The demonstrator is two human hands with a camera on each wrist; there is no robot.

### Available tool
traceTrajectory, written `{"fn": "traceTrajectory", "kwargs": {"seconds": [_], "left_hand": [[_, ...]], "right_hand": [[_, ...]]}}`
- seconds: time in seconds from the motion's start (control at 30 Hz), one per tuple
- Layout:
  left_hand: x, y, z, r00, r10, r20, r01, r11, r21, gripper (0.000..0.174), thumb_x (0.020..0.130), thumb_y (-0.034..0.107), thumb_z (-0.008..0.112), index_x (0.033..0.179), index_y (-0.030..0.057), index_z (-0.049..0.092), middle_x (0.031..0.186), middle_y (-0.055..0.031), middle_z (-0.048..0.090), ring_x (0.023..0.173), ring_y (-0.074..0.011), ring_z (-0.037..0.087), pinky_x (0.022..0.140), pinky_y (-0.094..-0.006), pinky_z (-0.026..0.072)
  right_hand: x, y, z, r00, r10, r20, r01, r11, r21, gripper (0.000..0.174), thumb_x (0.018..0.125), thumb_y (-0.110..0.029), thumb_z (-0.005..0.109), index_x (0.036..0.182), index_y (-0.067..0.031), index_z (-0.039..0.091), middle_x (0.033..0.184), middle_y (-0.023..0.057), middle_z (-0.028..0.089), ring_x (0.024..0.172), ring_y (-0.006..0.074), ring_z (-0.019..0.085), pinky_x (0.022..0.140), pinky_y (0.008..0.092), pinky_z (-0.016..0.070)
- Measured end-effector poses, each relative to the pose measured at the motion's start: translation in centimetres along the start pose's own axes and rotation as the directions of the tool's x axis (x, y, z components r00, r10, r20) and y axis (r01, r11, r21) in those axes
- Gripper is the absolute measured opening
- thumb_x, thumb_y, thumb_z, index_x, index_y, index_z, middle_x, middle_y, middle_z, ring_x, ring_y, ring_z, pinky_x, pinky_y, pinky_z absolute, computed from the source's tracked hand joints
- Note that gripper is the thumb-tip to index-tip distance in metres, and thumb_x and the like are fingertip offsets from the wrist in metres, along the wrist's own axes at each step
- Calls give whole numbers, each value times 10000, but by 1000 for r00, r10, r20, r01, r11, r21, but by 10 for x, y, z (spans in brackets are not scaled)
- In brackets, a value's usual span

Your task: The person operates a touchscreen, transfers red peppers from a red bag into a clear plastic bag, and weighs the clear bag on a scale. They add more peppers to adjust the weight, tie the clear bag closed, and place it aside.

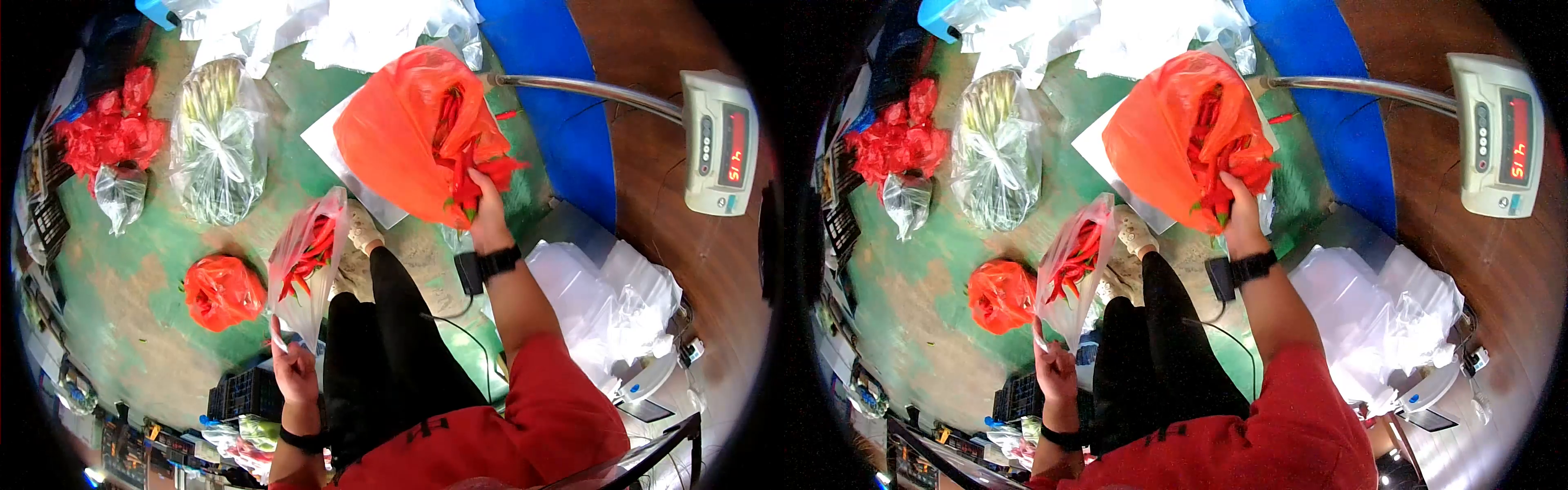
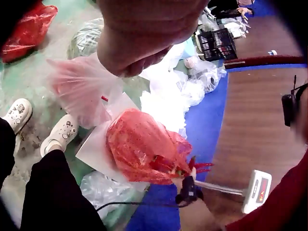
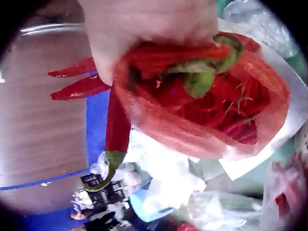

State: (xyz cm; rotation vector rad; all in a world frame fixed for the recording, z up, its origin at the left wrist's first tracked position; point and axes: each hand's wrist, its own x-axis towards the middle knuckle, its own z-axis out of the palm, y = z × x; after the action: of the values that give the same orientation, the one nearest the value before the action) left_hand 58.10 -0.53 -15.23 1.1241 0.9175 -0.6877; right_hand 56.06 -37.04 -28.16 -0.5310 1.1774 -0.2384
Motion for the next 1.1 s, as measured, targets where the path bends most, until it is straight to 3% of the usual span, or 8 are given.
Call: {"fn": "traceTrajectory", "kwargs": {"seconds": [0.1,0.17,0.4,0.57,0.7,0.93,1.0,1.1], "left_hand": [[-8,3,-7,999,-7,39,6,1000,11,668,731,52,387,1370,83,196,504,50,272,396,-50,232,390,-189,208],[-12,4,-11,999,6,49,-7,1000,16,665,737,44,383,1372,95,192,491,46,273,383,-52,224,374,-194,208],[-24,11,-26,995,20,101,-15,999,-49,667,740,24,369,1379,104,194,564,62,281,453,-53,276,439,-181,239],[-27,12,-37,985,33,167,-13,993,-121,707,725,48,410,1384,136,168,542,56,280,429,-50,281,423,-182,238],[-39,20,-47,960,79,269,-47,991,-123,707,747,44,401,1394,130,128,573,55,301,467,-54,291,453,-185,259],[-94,26,-58,931,181,319,-186,983,-15,785,751,92,503,1397,106,57,569,64,312,452,-34,296,421,-168,243],[-104,29,-75,904,224,365,-227,973,-34,784,744,74,490,1397,97,56,570,53,333,451,-38,298,427,-169,251],[-112,46,-86,906,273,323,-264,962,-73,789,738,60,480,1398,102,49,562,40,344,450,-47,306,434,-172,259]], "right_hand": [[-45,-4,17,997,-68,41,67,997,35,307,763,-74,598,1047,-39,488,1032,66,546,934,204,546,780,336,460],[-58,0,29,621,-730,284,742,432,-512,348,735,-12,610,1035,-73,445,1122,102,487,944,218,530,788,339,455],[-90,1,108,120,-730,673,917,-178,-356,483,655,74,655,1044,-80,413,1235,169,375,1103,268,435,922,398,373],[-143,9,152,330,-881,340,932,247,-265,376,748,28,591,1062,-88,418,1167,119,427,1037,233,467,872,342,403],[-198,68,145,931,-42,363,121,973,-197,213,798,-113,541,996,-34,521,904,65,567,815,164,551,737,300,453],[-224,281,94,740,602,300,-657,742,130,268,768,-122,601,1024,-76,537,954,37,600,867,176,559,763,341,463],[-224,308,87,744,583,326,-659,721,214,269,747,-68,621,997,-83,522,959,39,579,864,172,557,739,337,469],[-216,321,75,828,-36,559,222,938,-268,339,689,36,636,966,-87,484,861,18,502,844,133,514,704,277,448]]}}
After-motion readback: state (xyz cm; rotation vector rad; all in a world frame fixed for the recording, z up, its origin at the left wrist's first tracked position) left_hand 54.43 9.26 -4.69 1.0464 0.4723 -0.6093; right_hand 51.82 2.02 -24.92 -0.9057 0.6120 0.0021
